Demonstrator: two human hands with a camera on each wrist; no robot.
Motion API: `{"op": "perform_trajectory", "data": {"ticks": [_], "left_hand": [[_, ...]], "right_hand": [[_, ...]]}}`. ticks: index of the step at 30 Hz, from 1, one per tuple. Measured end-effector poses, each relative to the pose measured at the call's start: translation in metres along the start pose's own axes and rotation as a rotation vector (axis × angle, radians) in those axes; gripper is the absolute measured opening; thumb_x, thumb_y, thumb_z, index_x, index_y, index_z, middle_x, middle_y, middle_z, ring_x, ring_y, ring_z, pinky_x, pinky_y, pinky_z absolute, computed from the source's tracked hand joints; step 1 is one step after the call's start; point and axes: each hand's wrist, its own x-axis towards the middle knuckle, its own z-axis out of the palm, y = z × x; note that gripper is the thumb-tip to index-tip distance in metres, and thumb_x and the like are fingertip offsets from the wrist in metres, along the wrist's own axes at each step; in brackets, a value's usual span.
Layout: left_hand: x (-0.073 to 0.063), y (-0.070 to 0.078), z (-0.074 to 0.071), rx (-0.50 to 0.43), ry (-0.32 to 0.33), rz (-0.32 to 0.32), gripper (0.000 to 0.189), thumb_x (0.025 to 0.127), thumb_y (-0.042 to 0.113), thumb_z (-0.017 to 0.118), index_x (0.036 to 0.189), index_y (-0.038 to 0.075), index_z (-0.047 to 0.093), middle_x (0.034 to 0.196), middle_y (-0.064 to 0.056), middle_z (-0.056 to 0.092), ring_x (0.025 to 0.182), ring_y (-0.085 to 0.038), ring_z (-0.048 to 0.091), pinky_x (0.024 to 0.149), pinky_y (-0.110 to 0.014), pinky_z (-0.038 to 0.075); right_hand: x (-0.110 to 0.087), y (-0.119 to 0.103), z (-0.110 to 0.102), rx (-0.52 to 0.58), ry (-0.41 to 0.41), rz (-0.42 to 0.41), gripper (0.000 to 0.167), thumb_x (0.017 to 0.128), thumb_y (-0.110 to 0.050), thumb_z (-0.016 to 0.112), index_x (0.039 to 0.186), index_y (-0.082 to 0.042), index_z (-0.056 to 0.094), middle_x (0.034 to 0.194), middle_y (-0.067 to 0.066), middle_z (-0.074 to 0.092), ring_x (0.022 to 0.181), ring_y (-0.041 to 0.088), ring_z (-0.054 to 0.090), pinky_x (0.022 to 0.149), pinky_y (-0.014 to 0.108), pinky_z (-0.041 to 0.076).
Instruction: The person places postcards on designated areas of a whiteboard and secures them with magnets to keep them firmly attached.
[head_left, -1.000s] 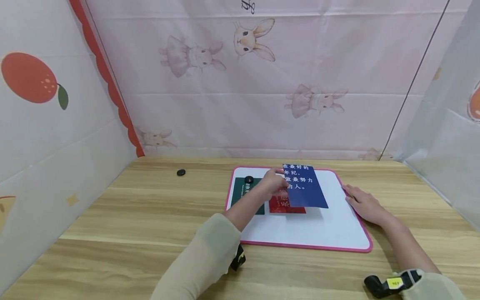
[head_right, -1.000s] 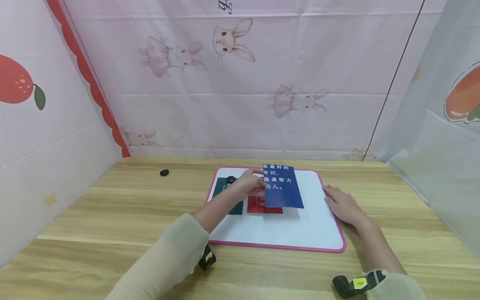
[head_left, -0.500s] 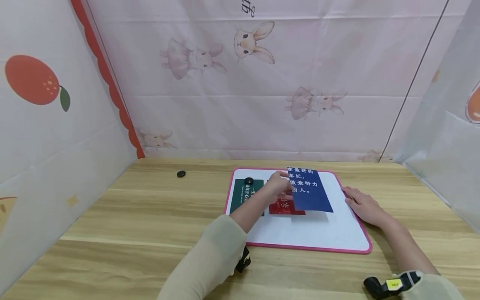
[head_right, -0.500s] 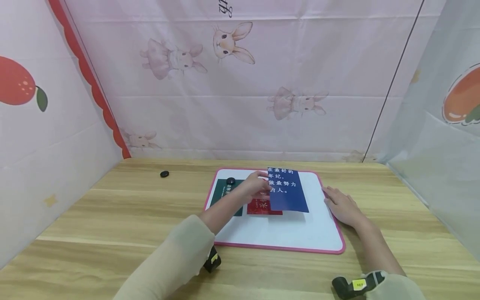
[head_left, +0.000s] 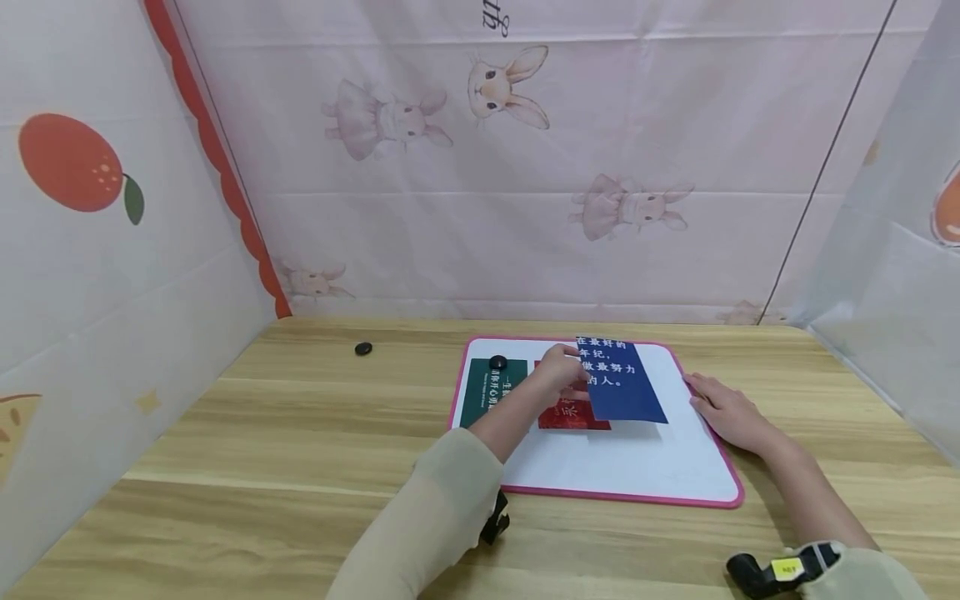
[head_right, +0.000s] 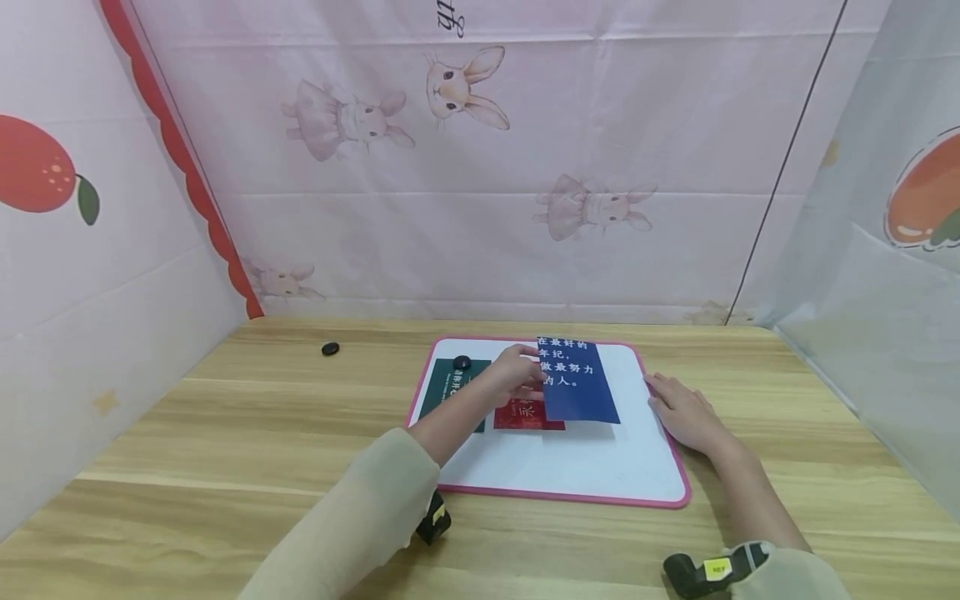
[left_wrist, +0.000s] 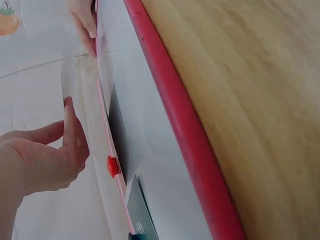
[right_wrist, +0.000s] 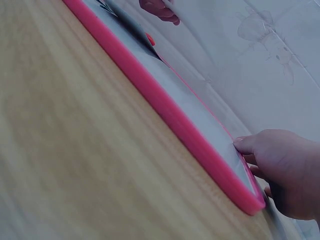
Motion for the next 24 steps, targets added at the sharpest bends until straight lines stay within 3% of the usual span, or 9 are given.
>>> {"op": "perform_trajectory", "data": {"ticks": [16, 24], "left_hand": [[0.008, -0.002, 0.013, -0.001, -0.014, -0.011, 0.038, 0.084, -0.01, 0.056, 0.118, 0.004, 0.049, 0.088, -0.012, 0.055, 0.079, -0.026, 0.061, 0.063, -0.034, 0.054], [0.017, -0.005, 0.027, 0.046, 0.032, -0.088, 0.035, 0.082, -0.008, 0.06, 0.113, 0.004, 0.052, 0.082, -0.011, 0.055, 0.076, -0.025, 0.062, 0.058, -0.032, 0.053]], "right_hand": [[0.002, 0.0, -0.002, -0.004, 0.004, -0.004, 0.05, 0.097, -0.017, 0.04, 0.136, 0.012, 0.028, 0.136, 0.038, 0.022, 0.125, 0.054, 0.015, 0.096, 0.066, 0.008], [0.002, 0.002, -0.001, -0.003, 0.006, 0.003, 0.051, 0.098, -0.019, 0.041, 0.137, 0.011, 0.027, 0.137, 0.036, 0.022, 0.126, 0.053, 0.016, 0.097, 0.066, 0.008]]}}
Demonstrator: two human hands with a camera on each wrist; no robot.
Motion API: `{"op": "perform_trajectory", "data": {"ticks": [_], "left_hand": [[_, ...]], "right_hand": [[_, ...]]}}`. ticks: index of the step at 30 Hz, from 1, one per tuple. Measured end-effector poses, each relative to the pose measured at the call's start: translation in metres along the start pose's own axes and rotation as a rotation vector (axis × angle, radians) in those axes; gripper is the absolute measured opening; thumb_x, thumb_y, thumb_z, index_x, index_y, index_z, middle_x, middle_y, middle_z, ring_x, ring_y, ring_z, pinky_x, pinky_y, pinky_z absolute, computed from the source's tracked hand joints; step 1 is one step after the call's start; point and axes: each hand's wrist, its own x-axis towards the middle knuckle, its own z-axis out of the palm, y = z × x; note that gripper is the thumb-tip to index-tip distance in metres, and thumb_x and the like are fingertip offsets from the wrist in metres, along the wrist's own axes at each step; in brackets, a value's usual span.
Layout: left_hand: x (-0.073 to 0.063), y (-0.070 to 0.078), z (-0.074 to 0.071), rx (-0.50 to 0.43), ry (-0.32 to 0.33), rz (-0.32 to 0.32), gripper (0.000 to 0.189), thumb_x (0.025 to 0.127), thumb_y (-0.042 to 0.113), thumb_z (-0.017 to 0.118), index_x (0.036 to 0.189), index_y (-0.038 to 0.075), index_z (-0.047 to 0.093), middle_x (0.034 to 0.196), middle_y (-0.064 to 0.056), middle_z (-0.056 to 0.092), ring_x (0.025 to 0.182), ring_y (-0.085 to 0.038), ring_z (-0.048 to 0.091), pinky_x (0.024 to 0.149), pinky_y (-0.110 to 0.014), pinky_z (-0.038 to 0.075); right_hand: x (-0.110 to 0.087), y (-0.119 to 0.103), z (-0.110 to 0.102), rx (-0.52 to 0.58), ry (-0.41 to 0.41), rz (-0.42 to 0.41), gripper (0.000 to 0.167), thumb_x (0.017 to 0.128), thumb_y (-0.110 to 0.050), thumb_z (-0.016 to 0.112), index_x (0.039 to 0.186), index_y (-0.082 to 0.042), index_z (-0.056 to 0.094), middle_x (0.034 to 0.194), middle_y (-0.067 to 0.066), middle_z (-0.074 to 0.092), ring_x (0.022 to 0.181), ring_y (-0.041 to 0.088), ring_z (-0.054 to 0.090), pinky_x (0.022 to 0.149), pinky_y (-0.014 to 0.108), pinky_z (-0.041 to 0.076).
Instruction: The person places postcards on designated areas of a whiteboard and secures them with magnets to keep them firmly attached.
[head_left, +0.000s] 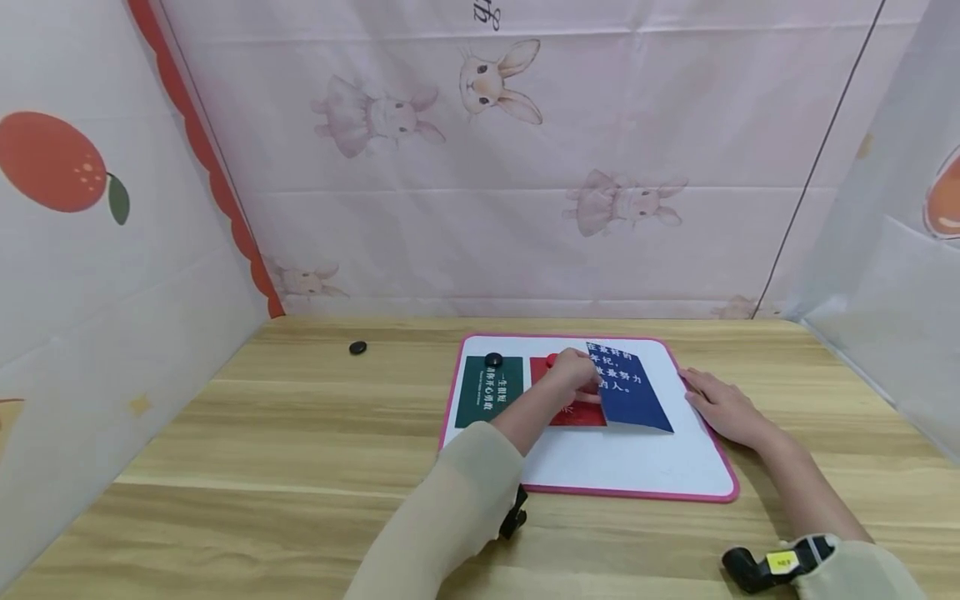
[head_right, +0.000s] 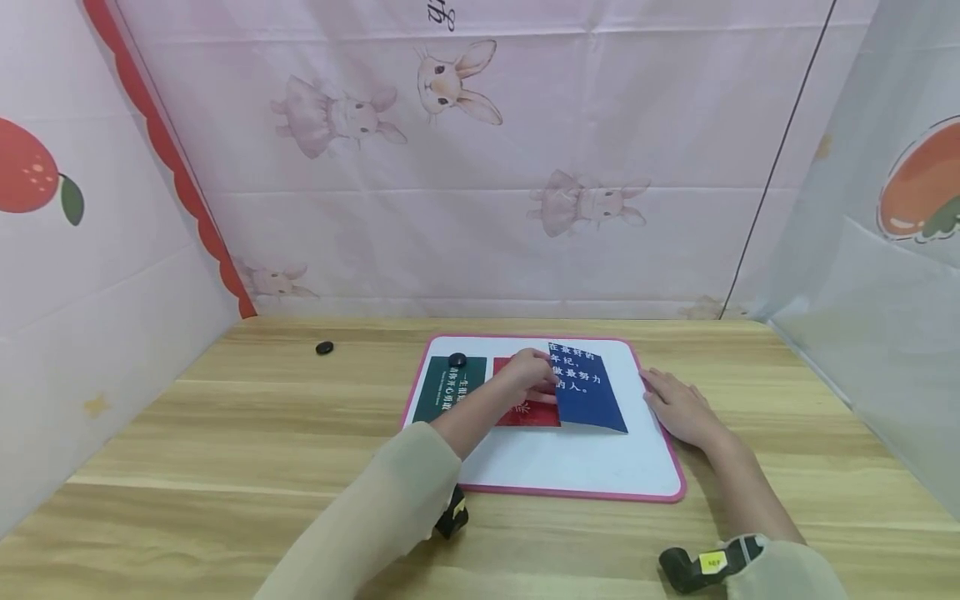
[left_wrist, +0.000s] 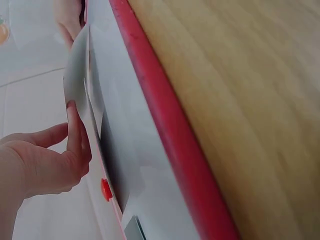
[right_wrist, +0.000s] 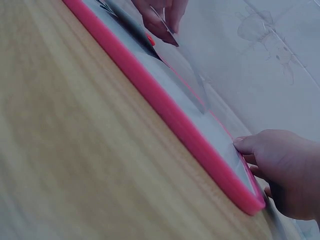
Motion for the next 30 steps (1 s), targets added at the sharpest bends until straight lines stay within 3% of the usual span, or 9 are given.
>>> {"op": "perform_trajectory", "data": {"ticks": [17, 30], "left_hand": [[0.004, 0.0, 0.014, 0.084, -0.004, -0.038, 0.032, 0.078, -0.005, 0.067, 0.107, 0.002, 0.056, 0.076, -0.013, 0.055, 0.065, -0.025, 0.062, 0.055, -0.033, 0.053], [0.007, -0.004, 0.022, 0.175, 0.029, 0.024, 0.039, 0.077, -0.007, 0.068, 0.113, 0.001, 0.056, 0.073, -0.013, 0.054, 0.058, -0.023, 0.06, 0.051, -0.033, 0.052]], "right_hand": [[0.001, 0.0, -0.002, -0.015, 0.009, -0.013, 0.049, 0.098, -0.019, 0.04, 0.137, 0.01, 0.029, 0.136, 0.036, 0.025, 0.125, 0.053, 0.018, 0.097, 0.064, 0.011], [0.001, 0.002, -0.001, -0.019, 0.012, -0.018, 0.049, 0.098, -0.018, 0.04, 0.137, 0.01, 0.029, 0.136, 0.036, 0.025, 0.125, 0.053, 0.018, 0.097, 0.065, 0.011]]}}
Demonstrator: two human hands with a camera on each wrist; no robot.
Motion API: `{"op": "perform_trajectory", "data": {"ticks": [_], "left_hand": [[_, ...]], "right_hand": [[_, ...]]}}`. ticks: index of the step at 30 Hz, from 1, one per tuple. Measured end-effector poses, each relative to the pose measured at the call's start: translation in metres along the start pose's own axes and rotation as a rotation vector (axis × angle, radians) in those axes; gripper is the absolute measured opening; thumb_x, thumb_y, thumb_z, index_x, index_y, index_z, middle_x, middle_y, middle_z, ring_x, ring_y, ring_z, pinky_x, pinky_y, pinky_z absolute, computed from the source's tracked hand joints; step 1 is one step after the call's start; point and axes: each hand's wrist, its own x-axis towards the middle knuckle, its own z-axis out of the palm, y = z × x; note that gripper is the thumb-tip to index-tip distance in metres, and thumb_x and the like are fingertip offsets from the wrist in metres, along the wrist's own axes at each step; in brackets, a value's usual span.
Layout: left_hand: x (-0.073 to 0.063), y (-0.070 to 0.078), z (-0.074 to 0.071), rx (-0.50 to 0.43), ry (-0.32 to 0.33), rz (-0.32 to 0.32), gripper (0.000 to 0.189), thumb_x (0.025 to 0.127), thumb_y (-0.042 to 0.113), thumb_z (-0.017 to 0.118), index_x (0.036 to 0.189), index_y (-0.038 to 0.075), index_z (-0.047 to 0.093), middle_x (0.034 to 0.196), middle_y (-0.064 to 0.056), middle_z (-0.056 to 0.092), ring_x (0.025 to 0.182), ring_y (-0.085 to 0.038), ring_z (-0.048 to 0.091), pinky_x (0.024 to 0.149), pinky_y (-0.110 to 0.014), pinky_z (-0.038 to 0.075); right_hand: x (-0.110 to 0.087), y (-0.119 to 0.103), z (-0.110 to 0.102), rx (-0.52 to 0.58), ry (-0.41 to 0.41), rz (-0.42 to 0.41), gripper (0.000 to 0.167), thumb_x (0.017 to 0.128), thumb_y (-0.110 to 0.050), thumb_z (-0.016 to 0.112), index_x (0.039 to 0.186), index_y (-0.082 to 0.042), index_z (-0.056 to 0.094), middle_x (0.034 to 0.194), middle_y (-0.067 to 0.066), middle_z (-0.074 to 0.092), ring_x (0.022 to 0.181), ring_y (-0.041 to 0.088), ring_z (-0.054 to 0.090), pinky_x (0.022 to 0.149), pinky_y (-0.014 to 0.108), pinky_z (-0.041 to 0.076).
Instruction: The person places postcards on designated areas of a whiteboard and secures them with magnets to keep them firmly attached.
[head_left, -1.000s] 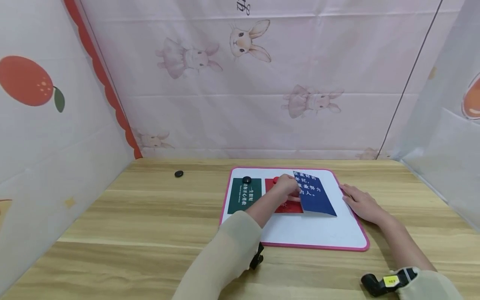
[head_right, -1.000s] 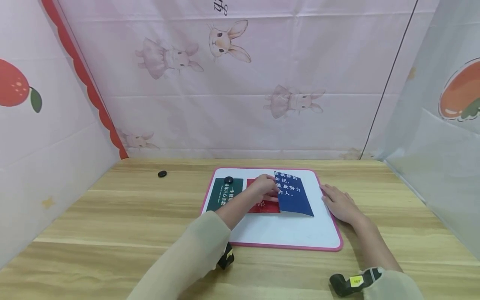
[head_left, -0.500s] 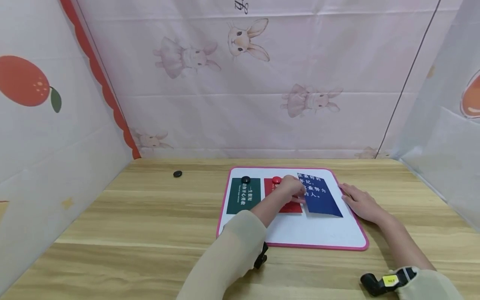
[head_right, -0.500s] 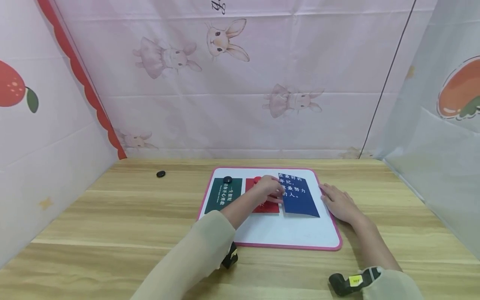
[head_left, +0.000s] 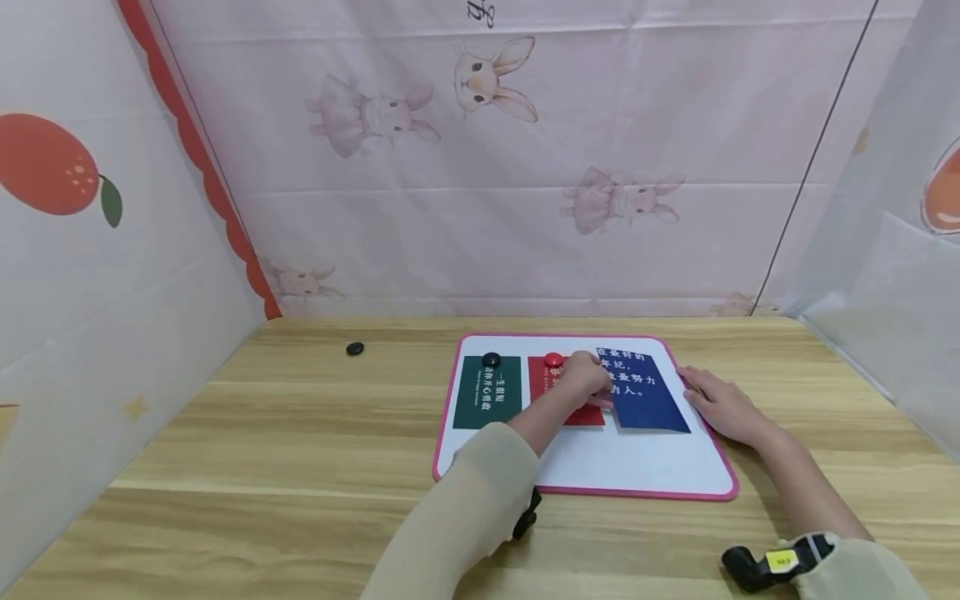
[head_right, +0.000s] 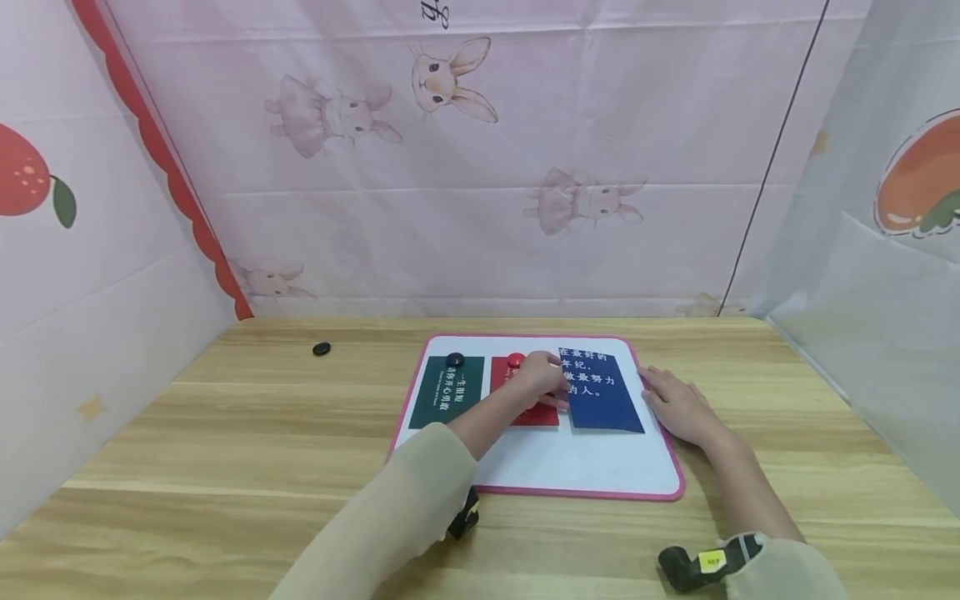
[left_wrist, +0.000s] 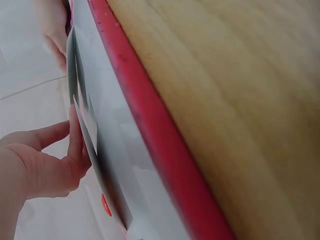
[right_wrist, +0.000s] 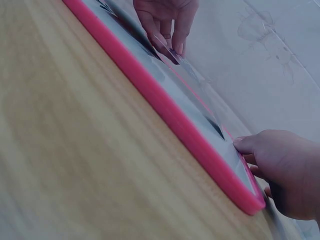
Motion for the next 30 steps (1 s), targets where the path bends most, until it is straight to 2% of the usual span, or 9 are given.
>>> {"op": "perform_trajectory", "data": {"ticks": [8, 18, 26, 30], "left_hand": [[0.001, 0.0012, 0.0034, 0.06, 0.038, 0.028, 0.033, 0.078, -0.007, 0.066, 0.109, -0.001, 0.058, 0.069, -0.013, 0.053, 0.052, -0.022, 0.058, 0.046, -0.03, 0.05], [-0.0009, 0.0005, 0.0064, 0.186, 0.074, 0.065, 0.013, 0.079, -0.004, 0.066, 0.088, -0.001, 0.057, 0.067, -0.011, 0.052, 0.044, -0.019, 0.056, 0.043, -0.025, 0.048], [-0.0056, 0.0031, 0.0077, 0.256, 0.089, 0.07, 0.028, 0.081, 0.001, 0.066, 0.108, -0.002, 0.057, 0.068, -0.011, 0.051, 0.044, -0.018, 0.056, 0.043, -0.023, 0.047], [-0.0074, 0.0033, 0.007, 0.282, 0.098, 0.077, 0.032, 0.082, 0.001, 0.066, 0.112, -0.002, 0.056, 0.069, -0.012, 0.052, 0.043, -0.018, 0.056, 0.043, -0.023, 0.048]], "right_hand": [[-0.0004, -0.0022, -0.001, -0.01, 0.011, -0.013, 0.048, 0.098, -0.018, 0.041, 0.136, 0.011, 0.031, 0.135, 0.036, 0.027, 0.124, 0.053, 0.02, 0.096, 0.065, 0.012], [-0.0011, -0.0034, -0.002, 0.005, -0.008, 0.015, 0.05, 0.098, -0.019, 0.04, 0.137, 0.01, 0.029, 0.137, 0.036, 0.024, 0.125, 0.053, 0.016, 0.097, 0.065, 0.009], [-0.0016, -0.0025, -0.0011, -0.001, 0.004, -0.001, 0.049, 0.098, -0.017, 0.041, 0.136, 0.011, 0.03, 0.136, 0.037, 0.026, 0.124, 0.054, 0.018, 0.096, 0.065, 0.011], [-0.0008, -0.0017, -0.0008, -0.005, 0.006, -0.005, 0.049, 0.097, -0.017, 0.041, 0.136, 0.011, 0.03, 0.136, 0.036, 0.026, 0.124, 0.054, 0.019, 0.096, 0.065, 0.011]]}}
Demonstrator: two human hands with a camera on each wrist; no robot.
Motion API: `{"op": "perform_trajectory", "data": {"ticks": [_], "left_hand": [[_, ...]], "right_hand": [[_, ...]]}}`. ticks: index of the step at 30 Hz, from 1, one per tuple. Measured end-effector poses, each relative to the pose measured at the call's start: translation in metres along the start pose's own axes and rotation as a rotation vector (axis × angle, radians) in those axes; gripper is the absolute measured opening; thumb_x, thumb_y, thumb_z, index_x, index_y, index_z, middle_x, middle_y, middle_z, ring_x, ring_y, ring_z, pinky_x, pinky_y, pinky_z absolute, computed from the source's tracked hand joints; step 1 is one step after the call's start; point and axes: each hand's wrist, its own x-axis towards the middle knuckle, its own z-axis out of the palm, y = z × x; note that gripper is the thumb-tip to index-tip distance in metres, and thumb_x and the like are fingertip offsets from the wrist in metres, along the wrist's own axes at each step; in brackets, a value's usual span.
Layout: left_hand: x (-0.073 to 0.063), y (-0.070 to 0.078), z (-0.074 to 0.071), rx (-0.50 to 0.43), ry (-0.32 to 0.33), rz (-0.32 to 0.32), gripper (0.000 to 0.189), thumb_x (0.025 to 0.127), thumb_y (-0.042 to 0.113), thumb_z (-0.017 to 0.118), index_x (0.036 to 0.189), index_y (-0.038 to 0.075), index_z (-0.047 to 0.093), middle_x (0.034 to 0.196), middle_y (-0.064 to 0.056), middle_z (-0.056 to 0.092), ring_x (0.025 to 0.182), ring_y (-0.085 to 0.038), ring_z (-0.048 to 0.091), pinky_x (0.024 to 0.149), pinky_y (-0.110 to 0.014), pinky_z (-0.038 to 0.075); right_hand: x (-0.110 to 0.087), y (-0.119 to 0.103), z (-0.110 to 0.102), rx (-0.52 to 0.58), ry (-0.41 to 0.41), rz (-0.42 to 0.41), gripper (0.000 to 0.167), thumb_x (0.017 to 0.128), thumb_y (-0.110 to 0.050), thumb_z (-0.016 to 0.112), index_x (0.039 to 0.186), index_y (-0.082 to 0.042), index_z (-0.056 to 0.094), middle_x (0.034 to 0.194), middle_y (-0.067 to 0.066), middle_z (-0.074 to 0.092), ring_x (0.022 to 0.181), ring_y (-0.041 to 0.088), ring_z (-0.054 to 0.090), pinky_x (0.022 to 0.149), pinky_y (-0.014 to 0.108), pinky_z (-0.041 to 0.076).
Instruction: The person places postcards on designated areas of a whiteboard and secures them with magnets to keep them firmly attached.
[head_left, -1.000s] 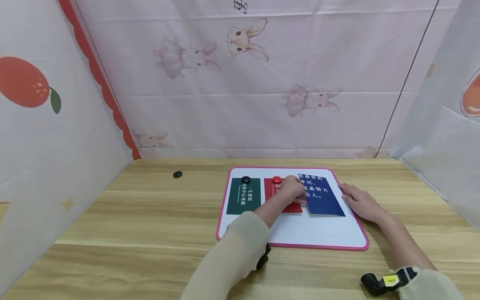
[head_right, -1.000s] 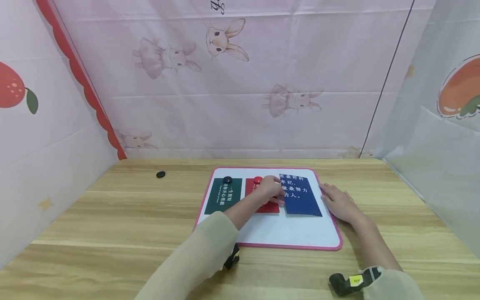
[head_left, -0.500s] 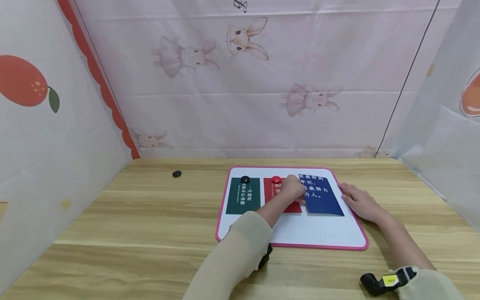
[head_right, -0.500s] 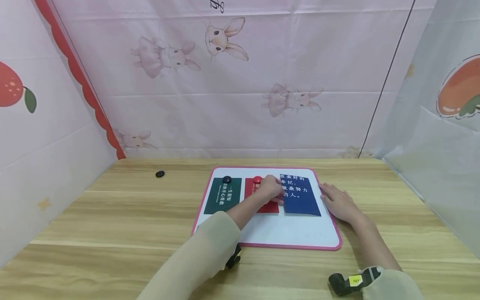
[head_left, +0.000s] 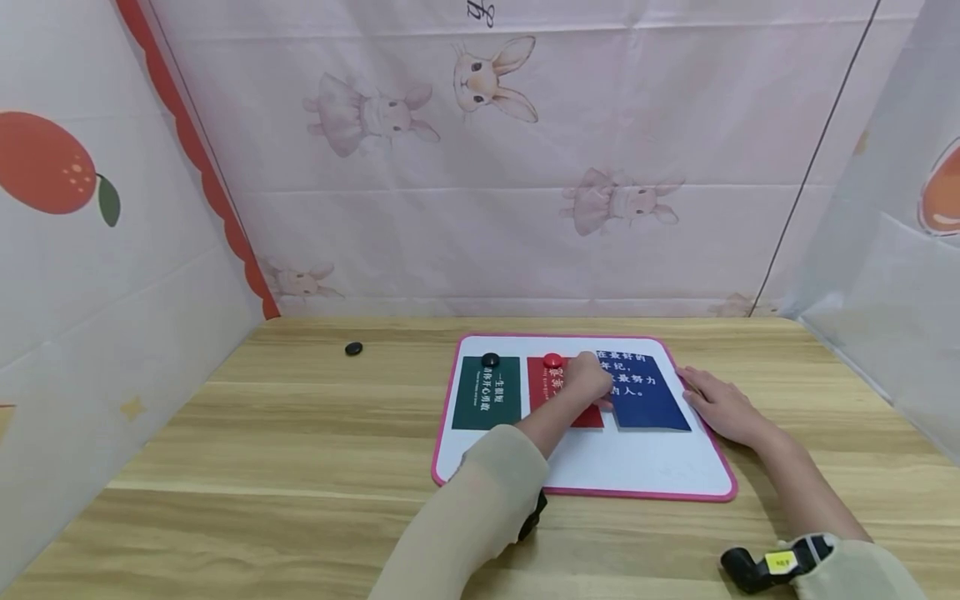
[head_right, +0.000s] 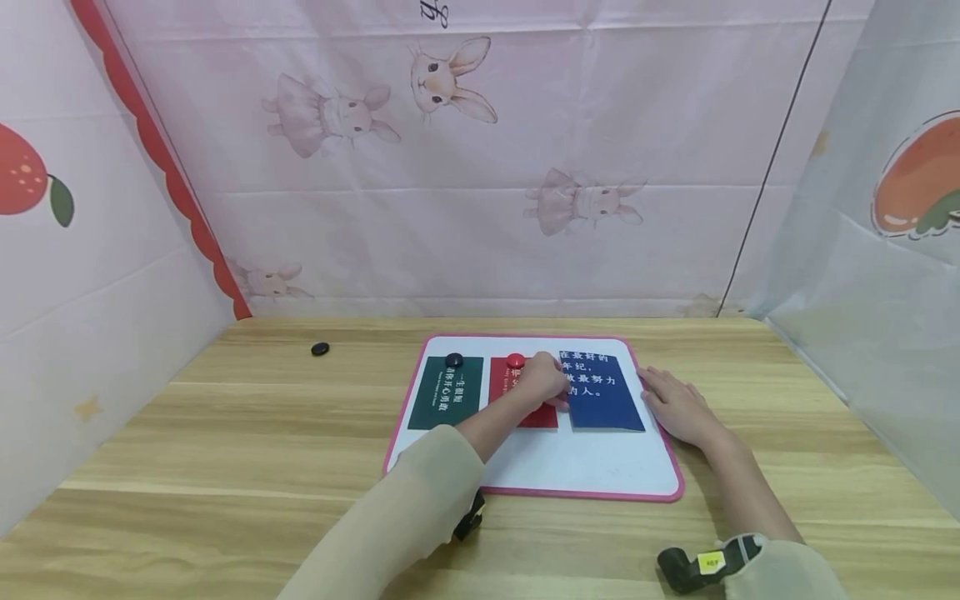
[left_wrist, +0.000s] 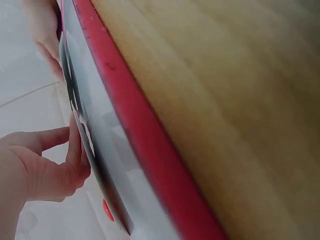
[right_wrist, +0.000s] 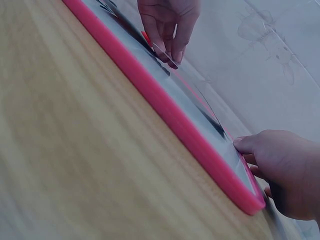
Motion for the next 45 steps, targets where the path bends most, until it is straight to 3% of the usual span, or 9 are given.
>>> {"op": "perform_trajectory", "data": {"ticks": [15, 27, 33, 41, 45], "left_hand": [[0.0, -0.001, 0.001, 0.05, 0.011, 0.036, 0.032, 0.083, 0.003, 0.065, 0.114, 0.0, 0.057, 0.085, -0.013, 0.057, 0.044, -0.016, 0.056, 0.041, -0.022, 0.046], [-0.002, -0.002, 0.002, 0.09, 0.03, 0.063, 0.03, 0.081, 0.006, 0.069, 0.108, 0.001, 0.059, 0.08, -0.011, 0.055, 0.045, -0.016, 0.057, 0.044, -0.021, 0.046], [-0.006, -0.002, 0.0, 0.106, 0.01, 0.074, 0.027, 0.081, 0.007, 0.07, 0.104, 0.0, 0.059, 0.074, -0.011, 0.056, 0.044, -0.016, 0.057, 0.045, -0.022, 0.047], [-0.011, -0.002, 0.004, 0.201, -0.019, 0.13, 0.042, 0.077, 0.01, 0.074, 0.117, 0.008, 0.059, 0.09, -0.007, 0.055, 0.05, -0.014, 0.054, 0.043, -0.02, 0.045], [-0.012, 0.0, 0.005, 0.234, -0.015, 0.121, 0.041, 0.079, 0.011, 0.073, 0.117, 0.01, 0.061, 0.092, -0.005, 0.052, 0.051, -0.014, 0.053, 0.043, -0.02, 0.044]], "right_hand": [[0.001, -0.001, 0.0, -0.006, 0.003, 0.009, 0.049, 0.097, -0.018, 0.042, 0.136, 0.011, 0.03, 0.136, 0.036, 0.027, 0.124, 0.053, 0.019, 0.097, 0.065, 0.012], [0.001, -0.002, 0.0, -0.007, 0.01, -0.003, 0.048, 0.097, -0.016, 0.042, 0.135, 0.012, 0.032, 0.135, 0.036, 0.028, 0.124, 0.054, 0.02, 0.096, 0.066, 0.011], [0.001, 0.0, 0.0, -0.01, 0.012, -0.006, 0.047, 0.097, -0.016, 0.042, 0.135, 0.012, 0.032, 0.135, 0.036, 0.028, 0.124, 0.053, 0.02, 0.096, 0.066, 0.011], [0.002, 0.001, 0.001, -0.014, 0.005, 0.005, 0.048, 0.097, -0.017, 0.041, 0.135, 0.011, 0.031, 0.136, 0.036, 0.027, 0.124, 0.053, 0.019, 0.096, 0.065, 0.011], [0.002, 0.002, 0.001, -0.014, 0.004, 0.007, 0.048, 0.097, -0.016, 0.041, 0.135, 0.011, 0.031, 0.136, 0.036, 0.027, 0.124, 0.054, 0.018, 0.097, 0.065, 0.011]]}}
